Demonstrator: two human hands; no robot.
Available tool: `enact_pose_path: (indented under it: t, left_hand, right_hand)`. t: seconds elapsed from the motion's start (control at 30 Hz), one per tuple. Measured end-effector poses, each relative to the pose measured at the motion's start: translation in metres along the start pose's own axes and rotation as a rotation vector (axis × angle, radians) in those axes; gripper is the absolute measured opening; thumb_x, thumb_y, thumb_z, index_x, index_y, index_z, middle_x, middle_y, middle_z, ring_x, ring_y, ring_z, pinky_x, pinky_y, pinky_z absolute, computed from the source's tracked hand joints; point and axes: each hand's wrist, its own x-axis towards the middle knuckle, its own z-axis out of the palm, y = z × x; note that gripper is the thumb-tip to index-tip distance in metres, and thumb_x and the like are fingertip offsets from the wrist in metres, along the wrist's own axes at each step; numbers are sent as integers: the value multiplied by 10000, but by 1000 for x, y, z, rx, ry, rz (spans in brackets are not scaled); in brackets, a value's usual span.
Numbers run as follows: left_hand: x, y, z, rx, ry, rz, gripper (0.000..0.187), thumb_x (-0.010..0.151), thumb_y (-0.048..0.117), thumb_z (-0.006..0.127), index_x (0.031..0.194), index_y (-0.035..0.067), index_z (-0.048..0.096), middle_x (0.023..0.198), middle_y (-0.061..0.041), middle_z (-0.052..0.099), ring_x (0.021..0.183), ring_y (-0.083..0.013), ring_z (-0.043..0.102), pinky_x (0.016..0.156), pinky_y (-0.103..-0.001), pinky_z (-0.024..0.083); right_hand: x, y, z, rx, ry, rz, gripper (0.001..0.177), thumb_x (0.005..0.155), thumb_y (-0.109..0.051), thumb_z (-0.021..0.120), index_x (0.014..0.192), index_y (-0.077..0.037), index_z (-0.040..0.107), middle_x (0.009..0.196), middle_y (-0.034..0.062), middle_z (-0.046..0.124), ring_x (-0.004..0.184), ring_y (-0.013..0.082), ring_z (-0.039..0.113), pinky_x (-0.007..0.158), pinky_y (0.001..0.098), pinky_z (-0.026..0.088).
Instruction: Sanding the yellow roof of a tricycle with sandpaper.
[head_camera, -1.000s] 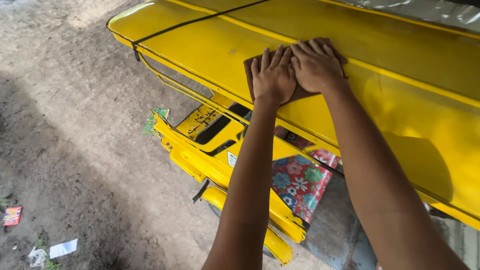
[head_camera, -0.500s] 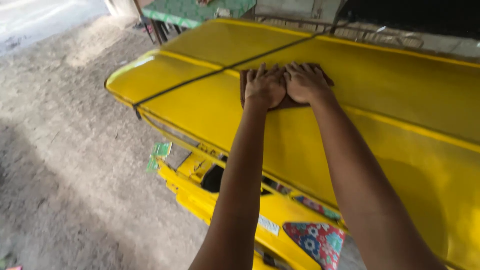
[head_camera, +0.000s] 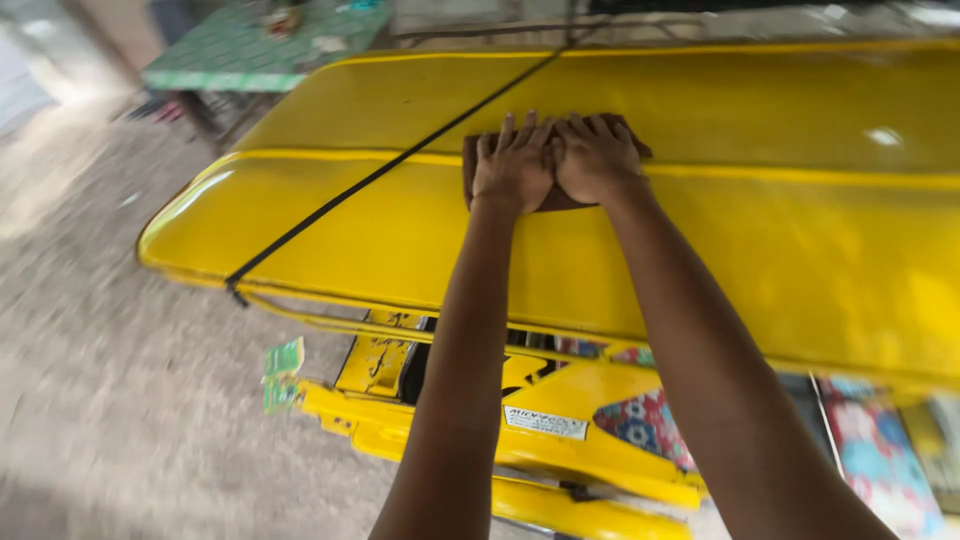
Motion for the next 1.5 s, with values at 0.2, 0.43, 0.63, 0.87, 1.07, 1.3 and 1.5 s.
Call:
enact_pose_path:
  t: [0.2, 0.43, 0.63, 0.87, 1.07, 1.3, 1.5]
  left_hand:
    - [-50, 28, -26, -60, -134, 101, 568, 1072, 436, 225, 1609, 272, 314, 1692, 31, 235, 1588, -248, 136, 1272, -597, 80]
    - [-84, 51, -14, -84, -79, 283, 561, 1039, 439, 283, 1576, 297, 360, 1688, 33, 255, 1560, -266, 210, 1242, -624, 118]
    - [-89, 61, -8, -93, -51, 333, 569, 1032, 402, 315, 1585, 270, 353, 1692, 26, 247, 1560, -279, 208, 1232, -632, 120]
    - [-58, 70, -7, -75, -135, 311, 578, 1041, 404, 263, 1603, 272, 292, 1703, 44, 187, 1570, -262, 144, 1242, -613, 88]
    - [-7, 90, -1, -70, -192, 284, 587, 1034, 429, 243, 1601, 279, 263, 1697, 39, 154, 1568, -279, 65, 1240, -596, 54]
    - [48, 108, 5, -23, -263, 238, 584, 1031, 430, 269, 1594, 277, 314, 1699, 29, 205, 1571, -295, 106, 1239, -628, 77]
    - [61, 110, 12, -79, -248, 182, 559, 1037, 402, 256, 1578, 288, 340, 1701, 20, 206, 1579, -240, 110, 1247, -604, 89]
  right_hand:
    - [-50, 2, 22, 50, 134, 133, 631, 1050, -457, 234, 1612, -173, 265, 1687, 41, 200, 1553, 289, 151, 1244, 536, 75]
    - [-110, 16, 46, -16, 297, 230, 621, 1065, -432, 247, 1607, -142, 330, 1687, 86, 259, 1542, 335, 210, 1244, 546, 112]
    - [-127, 24, 52, -21, 405, 228, 598, 1092, -416, 266, 1605, -131, 381, 1689, 95, 310, 1553, 356, 236, 1259, 548, 134]
    - [-96, 47, 44, -29, 305, 240, 604, 1064, -432, 257, 1594, -153, 341, 1675, 77, 271, 1541, 316, 202, 1235, 522, 106]
    - [-63, 74, 18, 6, 237, 258, 614, 1043, -449, 281, 1571, -146, 357, 1648, 66, 308, 1517, 293, 226, 1235, 484, 103]
    - [-17, 109, 4, 49, 152, 279, 591, 1054, -433, 280, 1515, -118, 473, 1631, 69, 407, 1514, 273, 328, 1265, 446, 175]
    - [1, 121, 8, 104, 168, 268, 603, 1046, -451, 255, 1519, -127, 442, 1609, 90, 379, 1502, 300, 278, 1236, 455, 152]
